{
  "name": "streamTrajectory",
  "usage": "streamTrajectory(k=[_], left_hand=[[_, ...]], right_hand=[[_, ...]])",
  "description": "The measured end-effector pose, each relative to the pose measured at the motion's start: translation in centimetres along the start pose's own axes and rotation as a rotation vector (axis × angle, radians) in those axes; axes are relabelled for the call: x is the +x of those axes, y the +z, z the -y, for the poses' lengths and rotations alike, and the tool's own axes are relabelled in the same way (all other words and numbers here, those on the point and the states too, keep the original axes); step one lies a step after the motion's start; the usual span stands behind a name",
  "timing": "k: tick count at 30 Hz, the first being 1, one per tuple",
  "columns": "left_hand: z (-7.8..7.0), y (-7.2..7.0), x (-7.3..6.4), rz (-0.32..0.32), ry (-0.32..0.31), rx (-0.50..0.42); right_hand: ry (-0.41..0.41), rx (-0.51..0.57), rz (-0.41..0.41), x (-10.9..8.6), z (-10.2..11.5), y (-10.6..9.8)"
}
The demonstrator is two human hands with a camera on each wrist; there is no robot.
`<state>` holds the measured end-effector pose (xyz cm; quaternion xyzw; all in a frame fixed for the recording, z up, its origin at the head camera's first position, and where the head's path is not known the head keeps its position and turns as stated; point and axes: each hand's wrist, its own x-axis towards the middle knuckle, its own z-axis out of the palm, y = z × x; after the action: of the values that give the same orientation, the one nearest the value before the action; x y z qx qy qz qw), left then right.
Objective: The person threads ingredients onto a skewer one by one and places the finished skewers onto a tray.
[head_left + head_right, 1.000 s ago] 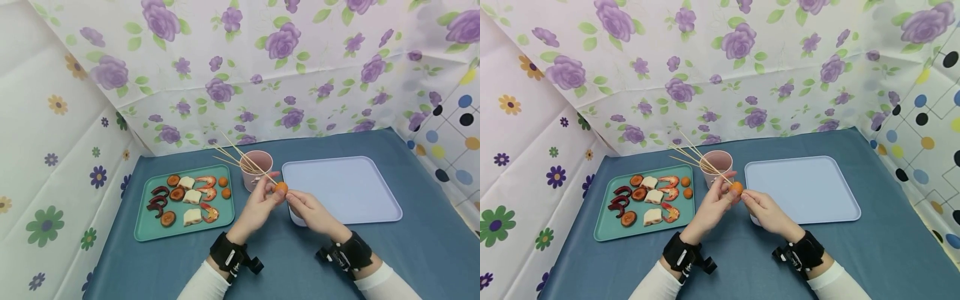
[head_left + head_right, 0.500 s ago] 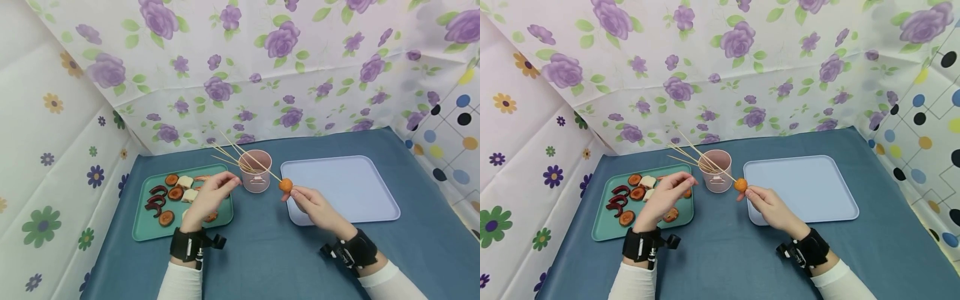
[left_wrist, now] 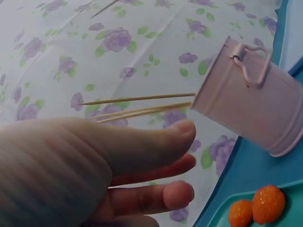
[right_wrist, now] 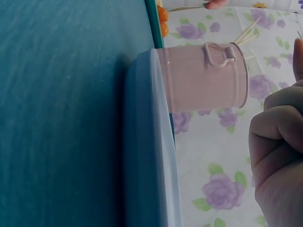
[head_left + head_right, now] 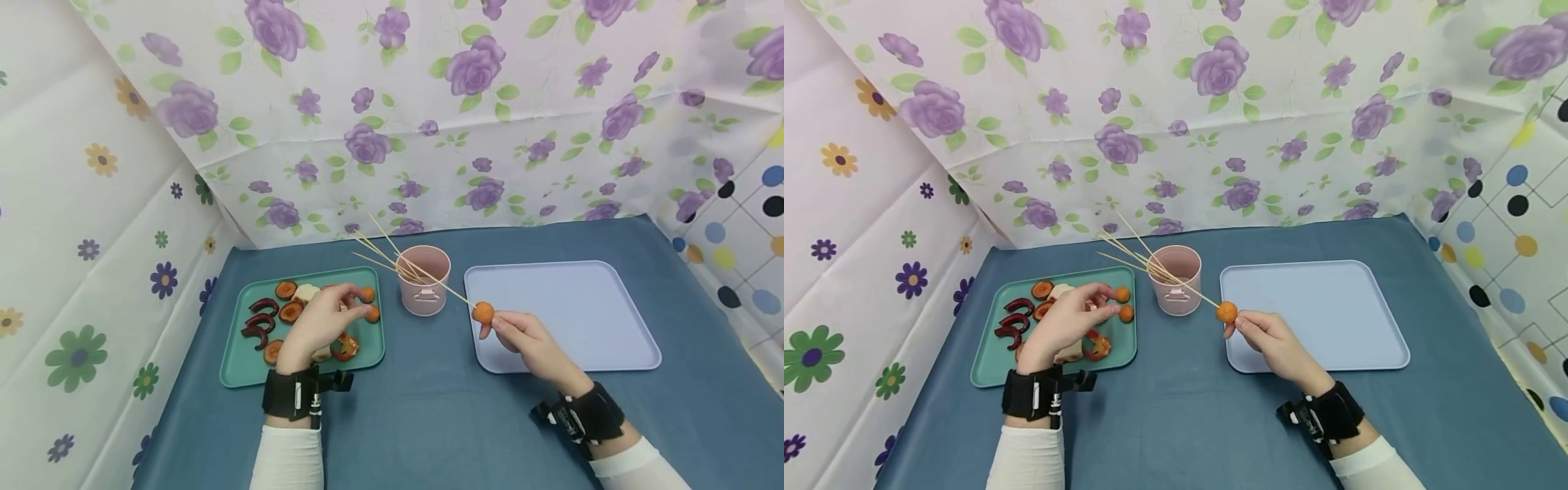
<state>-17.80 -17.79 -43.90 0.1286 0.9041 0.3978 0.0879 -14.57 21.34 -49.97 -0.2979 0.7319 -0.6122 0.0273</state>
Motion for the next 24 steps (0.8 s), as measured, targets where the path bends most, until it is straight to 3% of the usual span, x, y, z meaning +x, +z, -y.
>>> streamTrajectory(k=[5,12,16,24], left_hand=[[0.2,0.3,0.4,-0.044,-0.045,0.026],[0.9,1.1,1.0,-0.078,-0.027,0.06],[1.3,1.7,1.2,-0.085,-0.049,0.121],[1.2,3.4,1.8,-0.016,-0.067,0.207]], right_hand=[[-0.002,0.007,0.003,-0.2,-0.4,-0.2],[-0.012,0.038,0.004,-0.2,-0.4,-0.4],[-0.017,0.042,0.013,-0.2,-0.4,-0.4],[-0.002,0.041,0.01,-0.3,-0.7,-0.3]])
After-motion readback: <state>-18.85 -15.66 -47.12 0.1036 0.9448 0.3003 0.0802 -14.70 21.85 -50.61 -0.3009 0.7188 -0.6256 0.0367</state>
